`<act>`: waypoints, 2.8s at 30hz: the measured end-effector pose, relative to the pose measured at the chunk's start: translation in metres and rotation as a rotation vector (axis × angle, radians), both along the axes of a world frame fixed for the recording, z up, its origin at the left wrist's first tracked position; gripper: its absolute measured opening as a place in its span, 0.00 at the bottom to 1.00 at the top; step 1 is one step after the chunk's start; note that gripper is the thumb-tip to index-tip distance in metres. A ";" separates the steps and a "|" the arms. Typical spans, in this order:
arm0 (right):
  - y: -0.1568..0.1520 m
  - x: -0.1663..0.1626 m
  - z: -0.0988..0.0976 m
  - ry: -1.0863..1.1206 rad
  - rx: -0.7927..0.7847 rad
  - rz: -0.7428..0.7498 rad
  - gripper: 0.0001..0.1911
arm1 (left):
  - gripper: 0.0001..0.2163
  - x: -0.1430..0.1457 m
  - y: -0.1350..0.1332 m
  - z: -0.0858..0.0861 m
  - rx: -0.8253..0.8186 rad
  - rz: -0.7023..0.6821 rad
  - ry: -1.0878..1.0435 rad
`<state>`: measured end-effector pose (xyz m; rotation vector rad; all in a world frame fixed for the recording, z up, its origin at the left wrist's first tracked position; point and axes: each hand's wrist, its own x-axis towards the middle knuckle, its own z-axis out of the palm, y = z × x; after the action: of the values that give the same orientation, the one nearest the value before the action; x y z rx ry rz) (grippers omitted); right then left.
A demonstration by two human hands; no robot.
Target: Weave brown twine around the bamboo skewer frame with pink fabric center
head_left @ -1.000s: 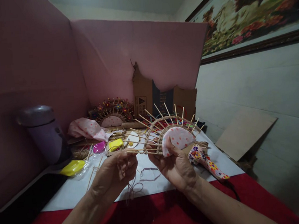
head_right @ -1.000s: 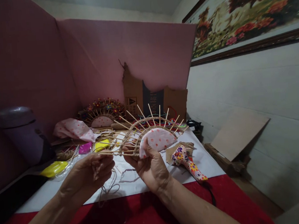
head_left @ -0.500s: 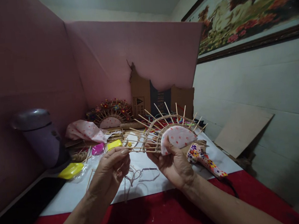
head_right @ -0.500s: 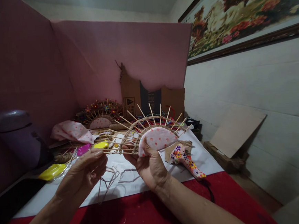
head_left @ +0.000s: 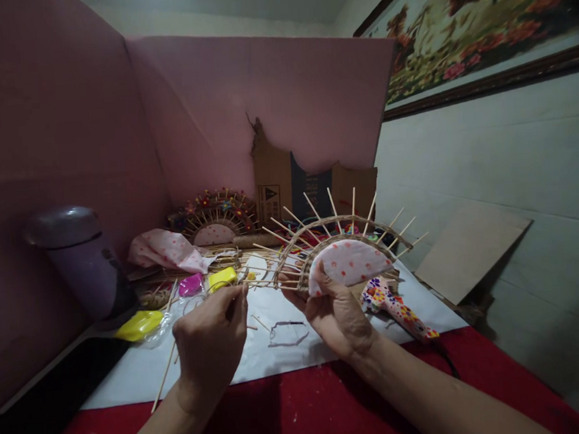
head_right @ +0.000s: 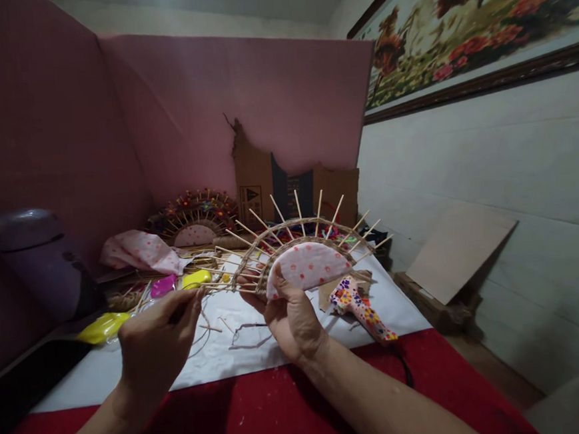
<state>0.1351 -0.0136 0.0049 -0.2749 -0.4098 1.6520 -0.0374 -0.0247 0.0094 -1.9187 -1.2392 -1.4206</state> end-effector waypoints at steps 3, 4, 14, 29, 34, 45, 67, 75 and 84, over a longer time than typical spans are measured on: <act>0.000 0.000 -0.001 -0.044 0.043 0.006 0.05 | 0.03 -0.001 0.000 0.000 0.004 -0.035 -0.015; 0.000 -0.001 -0.001 -0.058 0.053 0.000 0.05 | 0.03 0.000 -0.001 0.000 0.003 -0.051 -0.024; -0.001 -0.003 -0.002 -0.133 0.141 0.004 0.03 | 0.05 0.010 -0.007 0.003 -0.106 -0.360 -0.069; -0.003 -0.003 -0.001 -0.121 0.146 0.045 0.06 | 0.07 0.016 -0.012 0.001 -0.161 -0.489 -0.082; -0.003 -0.004 -0.002 -0.123 0.175 0.039 0.08 | 0.07 0.017 -0.013 0.004 -0.186 -0.527 -0.104; -0.001 -0.001 -0.001 -0.200 0.140 0.076 0.07 | 0.06 0.003 -0.008 0.007 -0.079 -0.284 -0.015; 0.002 0.007 0.003 -0.127 0.072 0.095 0.07 | 0.07 -0.006 -0.002 0.024 -0.657 -0.534 -0.861; 0.002 0.009 0.003 -0.134 0.070 0.128 0.09 | 0.05 -0.014 0.001 0.033 -1.169 -0.856 -1.193; -0.008 0.003 0.003 -0.277 0.210 0.245 0.13 | 0.07 0.002 0.003 0.015 -1.233 -0.885 -1.060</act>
<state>0.1384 -0.0216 0.0077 -0.3060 -0.8491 1.7974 -0.0355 -0.0218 0.0242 -2.7781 -2.2352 -2.7840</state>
